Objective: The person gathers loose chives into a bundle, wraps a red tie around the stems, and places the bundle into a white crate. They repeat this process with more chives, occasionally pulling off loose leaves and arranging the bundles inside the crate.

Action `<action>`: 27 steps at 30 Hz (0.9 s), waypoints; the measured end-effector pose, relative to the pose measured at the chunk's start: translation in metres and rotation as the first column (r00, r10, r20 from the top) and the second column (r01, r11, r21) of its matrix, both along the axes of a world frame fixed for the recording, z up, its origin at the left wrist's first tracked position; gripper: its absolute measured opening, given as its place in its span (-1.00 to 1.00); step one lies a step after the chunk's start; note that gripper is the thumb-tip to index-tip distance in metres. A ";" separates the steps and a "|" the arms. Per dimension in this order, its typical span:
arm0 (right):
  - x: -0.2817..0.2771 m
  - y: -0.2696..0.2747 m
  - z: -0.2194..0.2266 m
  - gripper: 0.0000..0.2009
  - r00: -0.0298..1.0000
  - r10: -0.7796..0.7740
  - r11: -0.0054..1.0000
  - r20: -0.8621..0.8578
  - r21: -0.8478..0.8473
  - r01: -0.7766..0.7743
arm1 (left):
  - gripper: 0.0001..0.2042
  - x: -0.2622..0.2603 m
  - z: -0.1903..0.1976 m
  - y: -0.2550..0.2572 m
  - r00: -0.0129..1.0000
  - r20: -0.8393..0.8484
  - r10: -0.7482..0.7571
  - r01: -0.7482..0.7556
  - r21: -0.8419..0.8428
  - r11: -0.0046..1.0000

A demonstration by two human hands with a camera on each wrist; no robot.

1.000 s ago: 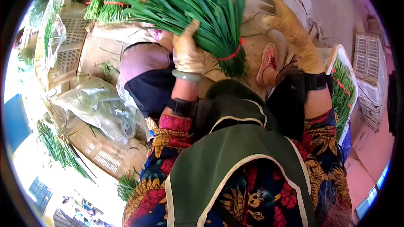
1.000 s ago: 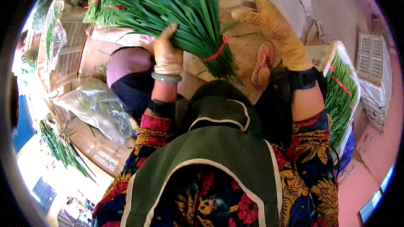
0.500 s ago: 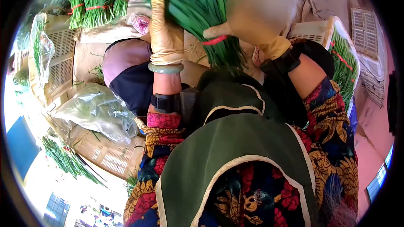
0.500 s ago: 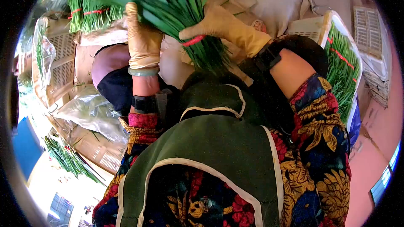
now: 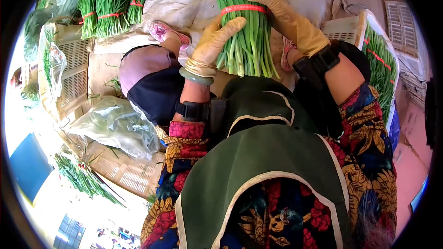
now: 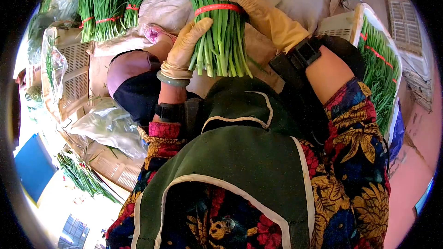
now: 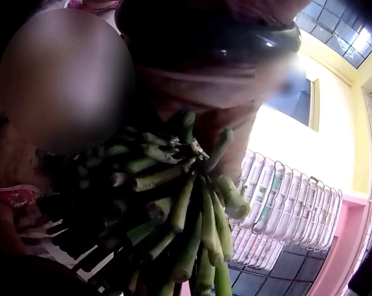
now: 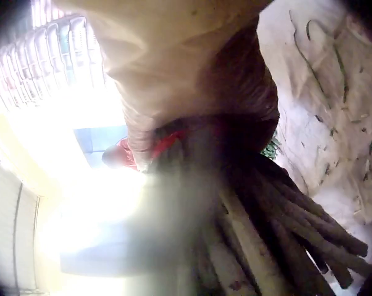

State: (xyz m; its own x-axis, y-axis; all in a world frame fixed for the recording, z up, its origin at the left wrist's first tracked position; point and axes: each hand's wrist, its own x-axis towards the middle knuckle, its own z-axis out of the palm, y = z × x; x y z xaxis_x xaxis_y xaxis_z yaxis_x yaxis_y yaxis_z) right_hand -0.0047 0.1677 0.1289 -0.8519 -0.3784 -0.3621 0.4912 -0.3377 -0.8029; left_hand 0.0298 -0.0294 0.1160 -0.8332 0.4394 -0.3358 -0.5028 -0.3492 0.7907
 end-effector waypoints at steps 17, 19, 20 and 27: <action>0.027 -0.020 0.042 -0.53 0.997 -0.032 0.990 -0.070 -0.142 0.021 | -0.60 -0.007 -0.005 0.011 0.942 -0.220 0.252 -0.258 0.005 0.966; 0.025 -0.024 0.043 -0.47 0.998 -0.055 0.996 -0.040 -0.077 0.052 | -0.57 -0.005 -0.008 0.011 0.952 -0.211 0.221 -0.228 -0.006 0.974; 0.024 -0.020 0.038 -0.49 0.991 0.009 0.998 -0.135 -0.053 -0.016 | -0.55 -0.005 -0.008 0.009 0.949 -0.237 0.206 -0.230 -0.076 0.970; 0.033 -0.011 0.030 -0.41 0.984 0.003 0.997 -0.178 -0.073 -0.016 | -0.56 -0.008 -0.031 -0.009 0.948 -0.049 0.313 -0.316 -0.224 0.922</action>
State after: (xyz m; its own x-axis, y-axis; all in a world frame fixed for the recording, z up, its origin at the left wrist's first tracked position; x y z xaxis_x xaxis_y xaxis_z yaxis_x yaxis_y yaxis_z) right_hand 0.0284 0.1571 0.1585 -0.8962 -0.4070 -0.1765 0.3468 -0.3949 -0.8507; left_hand 0.0221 -0.0388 0.0850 -0.9208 0.0676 -0.3842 -0.3861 -0.2994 0.8725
